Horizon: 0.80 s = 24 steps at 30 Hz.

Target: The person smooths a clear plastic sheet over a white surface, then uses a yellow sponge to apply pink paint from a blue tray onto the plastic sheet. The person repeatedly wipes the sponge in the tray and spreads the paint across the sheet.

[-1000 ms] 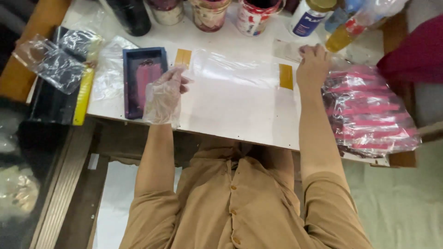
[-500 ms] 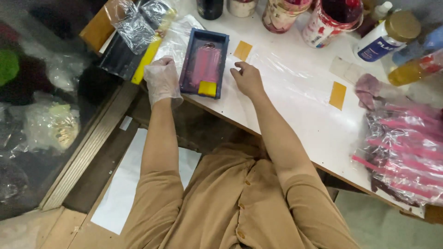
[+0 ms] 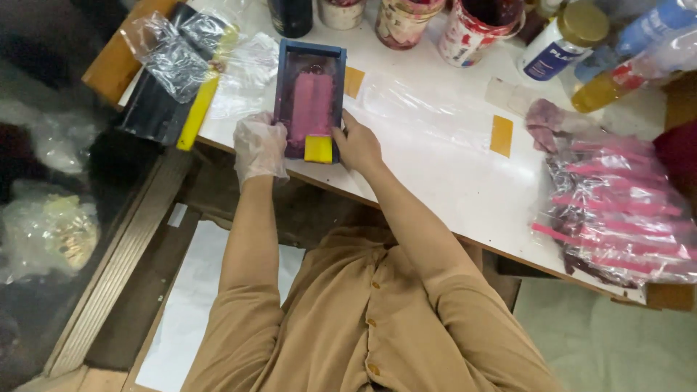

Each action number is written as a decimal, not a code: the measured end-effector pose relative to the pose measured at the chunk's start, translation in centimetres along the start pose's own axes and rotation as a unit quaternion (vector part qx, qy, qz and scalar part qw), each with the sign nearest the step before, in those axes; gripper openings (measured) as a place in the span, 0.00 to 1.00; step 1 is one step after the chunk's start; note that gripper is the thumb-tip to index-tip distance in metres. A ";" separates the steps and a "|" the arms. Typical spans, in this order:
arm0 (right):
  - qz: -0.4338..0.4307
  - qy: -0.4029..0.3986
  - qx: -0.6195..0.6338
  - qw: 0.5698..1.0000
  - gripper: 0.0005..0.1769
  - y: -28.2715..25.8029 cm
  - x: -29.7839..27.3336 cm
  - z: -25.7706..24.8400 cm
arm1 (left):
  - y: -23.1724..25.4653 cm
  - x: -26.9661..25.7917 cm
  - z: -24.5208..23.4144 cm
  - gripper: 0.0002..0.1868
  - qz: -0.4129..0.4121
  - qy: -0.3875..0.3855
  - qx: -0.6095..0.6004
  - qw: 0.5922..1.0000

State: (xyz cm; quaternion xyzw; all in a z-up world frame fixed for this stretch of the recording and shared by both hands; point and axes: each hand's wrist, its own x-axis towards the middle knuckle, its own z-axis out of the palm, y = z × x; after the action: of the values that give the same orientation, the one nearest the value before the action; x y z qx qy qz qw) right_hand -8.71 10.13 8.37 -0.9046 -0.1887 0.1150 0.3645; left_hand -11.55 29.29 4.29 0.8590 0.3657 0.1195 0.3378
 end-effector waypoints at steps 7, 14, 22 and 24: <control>0.037 0.132 0.001 0.991 0.29 11.2 -2.3 -3.2 | 7.6 -5.4 5.5 0.14 0.130 -0.087 -0.042 0.987; 0.104 0.224 -0.046 0.968 0.26 25.4 -5.1 -9.4 | 10.8 -9.1 23.1 0.11 0.244 -0.018 -0.127 0.961; 0.172 0.234 -0.060 0.955 0.27 25.6 -6.9 -12.7 | 12.9 -9.3 23.0 0.14 0.436 -0.097 0.053 0.893; 0.181 0.233 -0.057 0.954 0.28 25.1 -7.0 -12.8 | 13.7 -10.0 22.0 0.22 0.304 -0.205 0.094 0.926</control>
State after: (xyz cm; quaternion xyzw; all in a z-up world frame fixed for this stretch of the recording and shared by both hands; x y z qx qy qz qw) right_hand -4.09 -17.36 0.31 -0.9445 0.0618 -0.0457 0.3194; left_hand -1.16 4.46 -2.48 0.9624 0.0197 0.0029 0.2708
